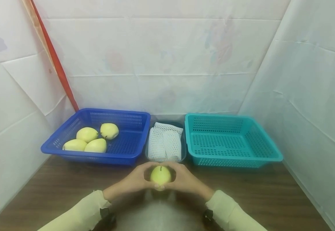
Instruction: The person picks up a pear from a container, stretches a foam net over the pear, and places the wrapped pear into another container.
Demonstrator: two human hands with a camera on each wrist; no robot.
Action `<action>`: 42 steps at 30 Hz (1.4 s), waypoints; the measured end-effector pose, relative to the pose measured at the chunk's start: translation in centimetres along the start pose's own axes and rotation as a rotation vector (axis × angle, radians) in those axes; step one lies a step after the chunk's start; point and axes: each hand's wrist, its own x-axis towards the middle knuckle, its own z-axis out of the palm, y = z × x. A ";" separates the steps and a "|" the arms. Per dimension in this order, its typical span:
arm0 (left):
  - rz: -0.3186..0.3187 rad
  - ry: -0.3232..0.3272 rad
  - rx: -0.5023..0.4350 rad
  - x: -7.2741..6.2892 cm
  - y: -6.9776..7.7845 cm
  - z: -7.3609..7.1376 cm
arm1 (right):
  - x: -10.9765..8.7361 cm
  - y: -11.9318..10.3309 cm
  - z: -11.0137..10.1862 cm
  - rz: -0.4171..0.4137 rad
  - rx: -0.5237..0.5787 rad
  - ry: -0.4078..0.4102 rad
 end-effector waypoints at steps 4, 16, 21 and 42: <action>-0.027 -0.005 0.006 0.0 -0.4 0.2 | -0.1 0.3 0.4 0.003 -0.006 0.003; -0.051 -0.026 -0.002 -0.1 -0.9 0.2 | -0.2 0.7 0.8 -0.011 -0.028 0.006; -0.052 -0.033 0.006 0.0 -0.9 0.1 | 0.0 0.5 0.4 -0.026 -0.056 -0.036; -0.090 -0.050 -0.012 0.1 -0.9 0.3 | 2.8 -1.3 -6.4 -0.181 -0.483 0.061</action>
